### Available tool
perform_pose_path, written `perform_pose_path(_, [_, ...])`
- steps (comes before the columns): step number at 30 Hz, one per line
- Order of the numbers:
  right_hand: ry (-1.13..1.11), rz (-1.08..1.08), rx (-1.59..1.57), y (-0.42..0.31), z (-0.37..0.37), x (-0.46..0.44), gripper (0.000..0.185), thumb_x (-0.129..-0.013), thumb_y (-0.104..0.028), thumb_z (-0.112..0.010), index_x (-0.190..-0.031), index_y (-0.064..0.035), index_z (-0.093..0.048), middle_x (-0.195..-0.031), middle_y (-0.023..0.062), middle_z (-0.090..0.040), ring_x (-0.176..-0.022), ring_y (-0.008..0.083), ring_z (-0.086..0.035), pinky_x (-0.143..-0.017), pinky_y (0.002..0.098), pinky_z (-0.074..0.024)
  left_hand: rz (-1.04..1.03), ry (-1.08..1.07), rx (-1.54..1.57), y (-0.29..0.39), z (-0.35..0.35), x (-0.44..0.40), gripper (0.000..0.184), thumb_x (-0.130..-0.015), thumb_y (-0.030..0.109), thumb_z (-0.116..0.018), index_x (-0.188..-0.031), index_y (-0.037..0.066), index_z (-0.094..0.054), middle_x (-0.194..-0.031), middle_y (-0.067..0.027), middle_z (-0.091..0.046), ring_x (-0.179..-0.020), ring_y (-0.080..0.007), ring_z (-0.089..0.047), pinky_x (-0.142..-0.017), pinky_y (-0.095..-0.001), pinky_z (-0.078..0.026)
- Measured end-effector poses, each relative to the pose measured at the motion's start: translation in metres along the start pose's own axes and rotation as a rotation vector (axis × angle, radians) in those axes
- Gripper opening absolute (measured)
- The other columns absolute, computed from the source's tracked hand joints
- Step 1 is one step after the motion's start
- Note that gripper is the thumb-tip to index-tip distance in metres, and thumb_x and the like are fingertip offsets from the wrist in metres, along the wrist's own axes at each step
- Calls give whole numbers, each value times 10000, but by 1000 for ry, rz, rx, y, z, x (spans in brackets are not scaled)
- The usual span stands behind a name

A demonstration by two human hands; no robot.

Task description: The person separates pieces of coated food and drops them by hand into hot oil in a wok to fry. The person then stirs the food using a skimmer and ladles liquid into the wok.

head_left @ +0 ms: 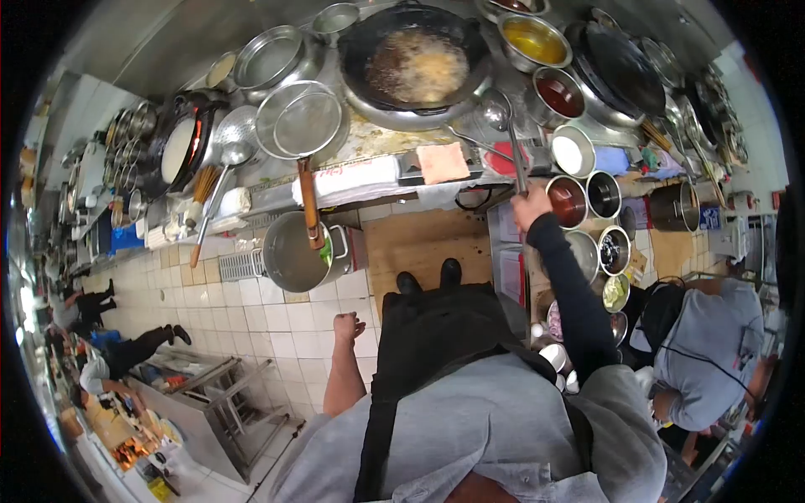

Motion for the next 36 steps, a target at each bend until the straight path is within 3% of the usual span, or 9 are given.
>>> perform_pose_path(10, [256,73,-486,7,-73,104,146,-933,-100,-589,-1009,-34,-484,-694,38,-491,-421,121,-430,-320,285,-332,259,47,146,-78,71,0,130,-922,47,-592,-871,-71,-578,-661,-153,-558,-561,-281,-628,-490,-370,-583])
perform_pose_path(12, [150,45,-754,-2,-91,133,163,-974,-101,-547,-1121,-40,-514,-750,32,-512,-466,97,-426,-344,250,-320,339,115,225,-109,92,-4,155,-922,44,-594,-817,-69,-580,-646,-157,-554,-549,-278,-619,-468,-363,-575])
perform_pose_path(14, [-182,64,-1116,-43,-116,161,432,-1057,-165,-468,-1474,-69,-406,-884,32,-502,-544,65,-409,-394,202,-315,332,112,240,-123,102,-1,175,-923,47,-599,-794,-68,-570,-657,-163,-559,-554,-277,-619,-454,-358,-568])
perform_pose_path(18, [-654,-47,-1433,-106,-177,176,444,-1079,-171,-419,-1509,-87,-349,-870,42,-449,-576,79,-415,-413,204,-359,318,147,260,-124,104,5,210,-916,33,-586,-732,-58,-544,-586,-127,-516,-486,-264,-587,-399,-351,-523])
perform_pose_path(22, [-811,-114,-1135,-161,-270,122,274,-1053,-146,-481,-1296,-23,-511,-772,9,-447,-477,49,-341,-342,192,-257,216,51,307,-109,96,-12,198,-927,53,-589,-760,-37,-533,-591,-98,-497,-500,-244,-586,-445,-336,-547])
perform_pose_path(23, [-733,-93,-1006,-177,-300,107,224,-1036,-150,-522,-1223,-26,-525,-758,6,-465,-466,47,-345,-338,197,-252,205,167,411,-101,97,-8,181,-885,36,-580,-739,-64,-544,-603,-127,-524,-490,-255,-602,-364,-325,-451])
perform_pose_path(28, [-472,290,-787,-287,-475,-24,111,-924,-123,-601,-846,-53,-565,-574,17,-482,-449,120,-479,-346,287,-339,138,285,511,-57,97,24,150,-886,77,-581,-810,-52,-574,-707,-131,-571,-581,-237,-617,-480,-337,-526])
perform_pose_path(31, [97,524,13,-357,-520,-116,246,-806,-141,-604,-977,29,-651,-893,263,-705,-892,413,-703,-823,502,-532,119,319,610,-75,97,41,158,-907,112,-588,-894,-46,-588,-742,-110,-581,-612,-218,-608,-529,-330,-546])
perform_pose_path(36, [71,428,249,-402,-575,-228,332,-813,-185,-603,-1021,61,-685,-956,300,-708,-946,417,-707,-814,457,-561,231,447,673,-121,97,72,164,-905,87,-579,-989,-52,-561,-796,-111,-597,-637,-211,-617,-530,-326,-563])
Point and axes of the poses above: each hand's wrist, its own x-axis away from the middle knuckle, its own z-axis out of the back of the hand, y = z × x, the point moved 8 cm from there along -x, towards the middle knuckle
